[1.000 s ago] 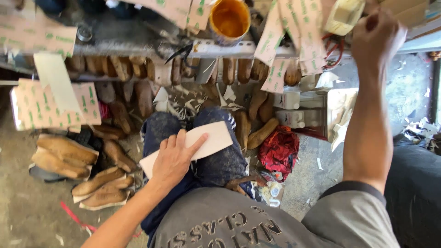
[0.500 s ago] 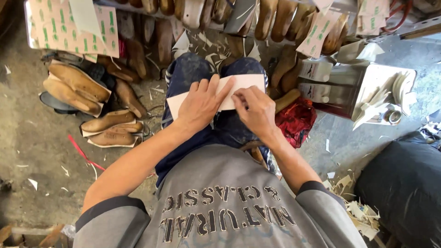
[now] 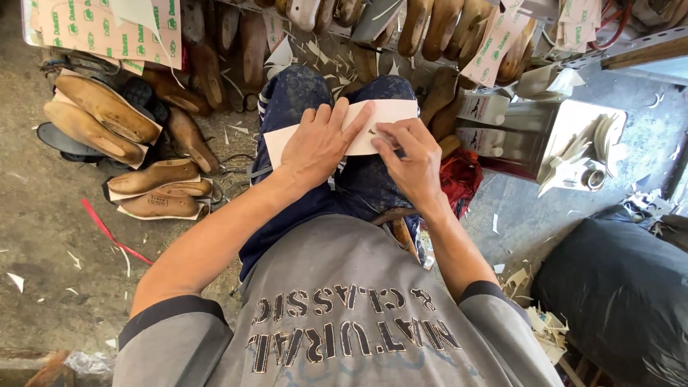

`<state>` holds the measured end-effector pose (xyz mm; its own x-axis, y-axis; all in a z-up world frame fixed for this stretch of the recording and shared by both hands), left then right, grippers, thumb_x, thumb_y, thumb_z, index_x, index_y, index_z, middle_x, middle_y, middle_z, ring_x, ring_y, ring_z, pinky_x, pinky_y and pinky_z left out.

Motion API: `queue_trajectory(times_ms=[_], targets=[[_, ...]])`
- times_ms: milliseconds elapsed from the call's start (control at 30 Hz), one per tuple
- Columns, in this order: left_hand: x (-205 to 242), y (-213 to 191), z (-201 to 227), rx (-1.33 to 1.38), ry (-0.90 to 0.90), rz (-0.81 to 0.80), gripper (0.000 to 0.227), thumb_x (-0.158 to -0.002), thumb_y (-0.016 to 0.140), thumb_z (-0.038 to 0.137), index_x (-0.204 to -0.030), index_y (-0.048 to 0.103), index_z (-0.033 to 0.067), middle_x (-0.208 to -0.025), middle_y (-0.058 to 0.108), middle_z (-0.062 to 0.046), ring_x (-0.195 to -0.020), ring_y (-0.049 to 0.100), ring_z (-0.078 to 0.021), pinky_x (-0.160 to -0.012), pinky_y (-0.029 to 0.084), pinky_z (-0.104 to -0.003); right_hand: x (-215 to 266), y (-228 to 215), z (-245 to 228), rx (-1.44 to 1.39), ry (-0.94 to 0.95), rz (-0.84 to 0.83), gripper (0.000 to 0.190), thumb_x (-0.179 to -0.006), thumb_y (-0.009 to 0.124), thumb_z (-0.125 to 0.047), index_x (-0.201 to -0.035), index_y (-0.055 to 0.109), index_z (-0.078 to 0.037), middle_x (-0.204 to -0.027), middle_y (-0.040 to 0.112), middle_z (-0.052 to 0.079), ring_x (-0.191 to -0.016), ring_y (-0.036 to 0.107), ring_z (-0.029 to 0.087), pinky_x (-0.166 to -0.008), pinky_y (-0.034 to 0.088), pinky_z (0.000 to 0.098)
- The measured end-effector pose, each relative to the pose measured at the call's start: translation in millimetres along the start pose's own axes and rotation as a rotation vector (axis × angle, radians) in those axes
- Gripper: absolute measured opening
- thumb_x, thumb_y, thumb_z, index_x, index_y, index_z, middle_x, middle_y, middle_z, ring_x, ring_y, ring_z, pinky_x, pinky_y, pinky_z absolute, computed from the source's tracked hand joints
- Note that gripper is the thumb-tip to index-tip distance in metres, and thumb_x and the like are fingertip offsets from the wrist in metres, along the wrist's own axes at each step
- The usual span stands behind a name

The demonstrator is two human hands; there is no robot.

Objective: The person repeatedly picks up wooden shoe lasts, places a paper template on the sole, and uses a curved metal tool to press or mark the template. The person handles several lasts one at a time, then sets them aside.

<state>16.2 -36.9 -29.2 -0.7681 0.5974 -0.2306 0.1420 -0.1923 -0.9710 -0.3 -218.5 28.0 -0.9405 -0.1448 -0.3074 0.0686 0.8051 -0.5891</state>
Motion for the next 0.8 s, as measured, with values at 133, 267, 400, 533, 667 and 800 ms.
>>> queue_trajectory(times_ms=[133, 267, 400, 533, 667, 800], targets=[[-0.9, 0.6, 0.2, -0.007, -0.002, 0.014, 0.092, -0.082, 0.064, 0.006, -0.165, 0.025, 0.0168, -0.125, 0.053, -0.021, -0.086, 0.051, -0.0289, -0.078, 0.041, -0.041, -2.9, 11.1, 3.4, 0.215, -0.132, 0.007, 0.006, -0.097, 0.077, -0.015, -0.101, 0.078, -0.009, -0.085, 0.061, 0.004, -0.07, 0.065, 0.021, -0.064, 0.056, 0.0319], [-1.4, 0.3, -1.2, 0.012, 0.01, -0.004, 0.094, -0.081, 0.065, 0.006, -0.165, 0.025, 0.0161, -0.125, 0.052, -0.022, -0.087, 0.05, -0.0296, -0.078, 0.04, -0.042, -0.6, 15.8, 21.8, -0.031, -0.005, -0.006, 0.005, -0.101, 0.072, -0.01, -0.1, 0.074, -0.005, -0.086, 0.063, 0.009, -0.074, 0.066, 0.025, -0.063, 0.055, 0.0336], [-0.1, -2.0, -2.2, 0.025, -0.009, -0.008, 0.091, -0.084, 0.065, 0.007, -0.165, 0.027, 0.018, -0.125, 0.052, -0.022, -0.086, 0.051, -0.0296, -0.077, 0.039, -0.042, -0.8, -2.7, 38.8, -0.148, 0.119, 0.029, 0.008, -0.106, 0.065, -0.011, -0.105, 0.07, -0.005, -0.088, 0.062, 0.009, -0.078, 0.062, 0.019, -0.065, 0.053, 0.0312], [-1.2, -1.0, -3.2, 0.038, 0.005, -0.02, 0.088, -0.085, 0.064, 0.007, -0.165, 0.027, 0.0176, -0.125, 0.052, -0.021, -0.087, 0.051, -0.0294, -0.078, 0.039, -0.041, -7.7, -16.4, 16.1, -0.045, 0.107, -0.059, 0.007, -0.105, 0.066, -0.007, -0.106, 0.073, -0.004, -0.085, 0.063, 0.01, -0.074, 0.064, 0.021, -0.063, 0.053, 0.0315], [-2.4, -0.2, -1.3, 0.023, 0.0, -0.02, 0.084, -0.089, 0.061, 0.01, -0.165, 0.025, 0.0163, -0.126, 0.051, -0.021, -0.088, 0.051, -0.0294, -0.078, 0.04, -0.041, -4.7, -12.5, 9.2, 0.089, 0.004, -0.099, 0.009, -0.099, 0.077, -0.014, -0.105, 0.077, -0.007, -0.088, 0.066, 0.007, -0.075, 0.068, 0.022, -0.064, 0.055, 0.0307], [-0.8, 0.6, -1.4, 0.048, -0.007, -0.032, 0.08, -0.092, 0.057, 0.009, -0.164, 0.023, 0.0111, -0.126, 0.051, -0.021, -0.088, 0.051, -0.0306, -0.077, 0.04, -0.043, -5.7, -5.7, 2.0, 0.142, -0.042, -0.084, 0.011, -0.098, 0.078, -0.018, -0.105, 0.078, -0.008, -0.086, 0.064, 0.006, -0.071, 0.066, 0.022, -0.063, 0.055, 0.0319]])
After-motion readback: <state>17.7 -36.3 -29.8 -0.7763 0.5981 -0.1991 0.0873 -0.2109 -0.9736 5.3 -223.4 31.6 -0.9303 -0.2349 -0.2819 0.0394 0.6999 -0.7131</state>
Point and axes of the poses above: each hand's wrist, its own x-axis away from the middle knuckle, its own y-axis out of the palm, z = x × y, the point moved 2 cm from there along -x, towards the middle knuckle
